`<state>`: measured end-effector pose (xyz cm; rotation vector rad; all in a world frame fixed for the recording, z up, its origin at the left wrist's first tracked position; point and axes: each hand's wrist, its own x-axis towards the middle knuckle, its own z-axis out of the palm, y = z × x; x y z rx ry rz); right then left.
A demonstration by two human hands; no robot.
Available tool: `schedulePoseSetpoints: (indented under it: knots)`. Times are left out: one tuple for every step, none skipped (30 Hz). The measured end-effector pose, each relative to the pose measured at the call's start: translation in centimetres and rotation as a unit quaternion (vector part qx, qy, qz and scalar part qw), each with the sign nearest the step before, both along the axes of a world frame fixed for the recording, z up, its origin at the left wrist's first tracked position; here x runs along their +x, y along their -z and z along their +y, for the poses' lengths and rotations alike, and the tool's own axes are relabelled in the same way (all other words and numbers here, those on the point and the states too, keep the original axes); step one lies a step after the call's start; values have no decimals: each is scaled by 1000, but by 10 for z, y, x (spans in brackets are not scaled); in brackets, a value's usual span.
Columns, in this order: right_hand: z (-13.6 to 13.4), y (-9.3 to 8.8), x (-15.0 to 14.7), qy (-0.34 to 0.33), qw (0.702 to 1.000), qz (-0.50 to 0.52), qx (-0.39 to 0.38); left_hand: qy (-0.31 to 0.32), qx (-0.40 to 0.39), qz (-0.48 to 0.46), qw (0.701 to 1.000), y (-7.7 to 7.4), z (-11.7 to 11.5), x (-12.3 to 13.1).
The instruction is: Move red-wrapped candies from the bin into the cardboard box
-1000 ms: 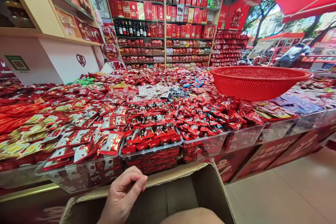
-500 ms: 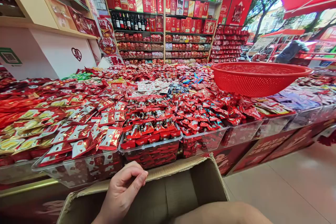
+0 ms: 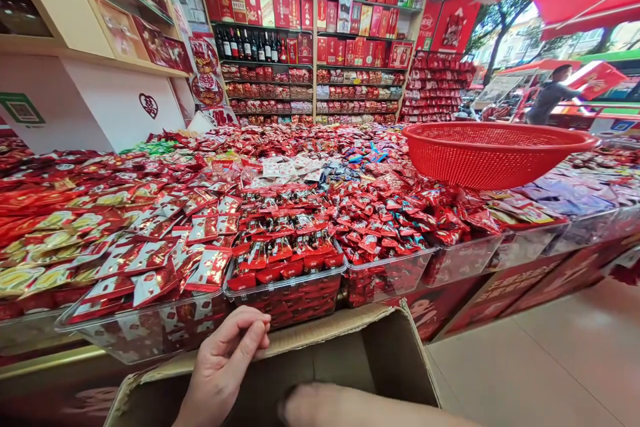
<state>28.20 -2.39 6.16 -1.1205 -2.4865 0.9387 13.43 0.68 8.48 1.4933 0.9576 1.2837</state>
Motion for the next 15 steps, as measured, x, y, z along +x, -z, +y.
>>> schedulePoseSetpoints:
  knots:
    - [7,-8,5,-7,1000,7,-14,-16,-30,-14,999,-1,0,0]
    - [10,-16,9,2,999,25,-26,-23,-54,-17,998,-2,-1,-1]
    - [12,-25,12,30,998,53,-33,-21,-68,-10,997,-4,-2,-1]
    - [12,-33,15,71,993,91,-31,-12,-72,7,997,-6,-2,0]
    - [11,-38,16,114,985,128,-22,0,-63,35,997,-8,-3,0]
    - [10,-41,16,145,976,161,-9,9,-46,70,996,-10,-3,1]
    - [9,-42,14,162,968,193,2,10,-24,104,994,-11,-3,2]
    - [10,-40,12,169,959,228,2,4,-2,134,991,-11,-2,3]
    - [10,-37,9,168,948,270,-13,-8,20,154,988,-10,-2,3]
    - [12,-33,5,165,932,321,-40,-22,40,164,985,-9,-1,4]
    - [13,-29,2,165,909,376,-77,-37,55,163,984,-7,-1,4]
    - [15,-25,-2,170,880,429,-116,-54,68,155,984,-6,0,4]
    - [17,-21,-5,185,851,468,-153,-69,81,147,983,-4,0,4]
    - [18,-18,-8,206,830,485,-184,-83,95,141,982,-2,0,5]
    - [19,-16,-10,230,820,482,-205,-97,108,138,980,0,-1,5]
